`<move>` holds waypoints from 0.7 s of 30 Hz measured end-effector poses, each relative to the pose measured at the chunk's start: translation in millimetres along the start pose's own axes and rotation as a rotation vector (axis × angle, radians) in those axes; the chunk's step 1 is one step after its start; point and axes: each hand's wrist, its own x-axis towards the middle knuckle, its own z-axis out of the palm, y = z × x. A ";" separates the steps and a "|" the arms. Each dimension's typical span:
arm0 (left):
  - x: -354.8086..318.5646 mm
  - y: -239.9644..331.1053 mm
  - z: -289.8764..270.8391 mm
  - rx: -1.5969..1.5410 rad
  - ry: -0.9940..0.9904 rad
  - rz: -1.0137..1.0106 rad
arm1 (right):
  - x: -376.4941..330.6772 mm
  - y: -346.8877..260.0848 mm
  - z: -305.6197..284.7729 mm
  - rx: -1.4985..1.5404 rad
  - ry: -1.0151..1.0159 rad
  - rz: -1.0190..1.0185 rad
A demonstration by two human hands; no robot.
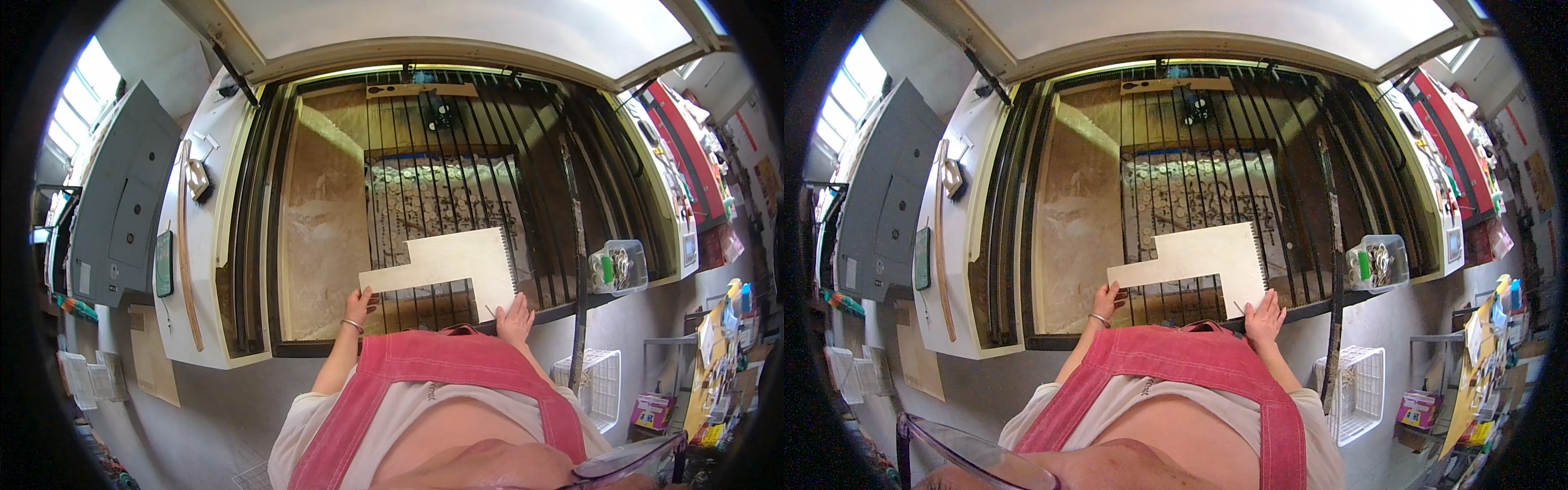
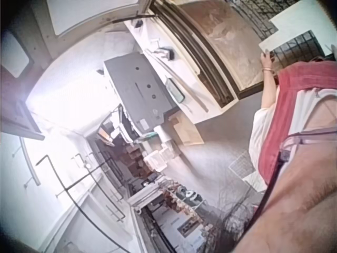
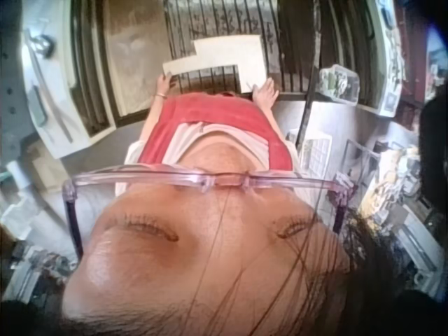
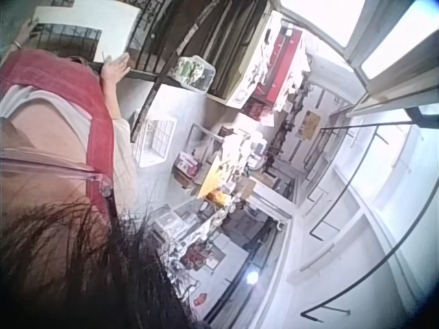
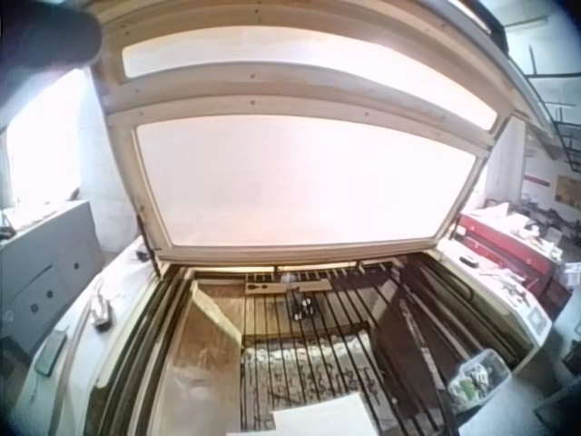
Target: The person picks up small round buttons from a tray inside a display case and places them into a plastic container. They also handle a white template with circular cutouts, positioning it against the case interior.
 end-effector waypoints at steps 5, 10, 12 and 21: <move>-1.6 1.9 0.6 0.001 -0.003 -0.005 | 0.3 1.1 2.3 -0.010 -0.007 0.006; -1.3 1.2 0.1 -0.005 -0.008 -0.005 | 0.4 0.3 1.0 -0.002 -0.020 0.012; -0.2 -0.3 -1.4 -0.012 -0.015 -0.002 | 0.4 -0.7 0.0 -0.002 -0.021 0.009; -2.6 1.5 1.9 -0.041 -0.008 0.004 | -0.5 -0.3 0.8 -0.011 0.009 0.001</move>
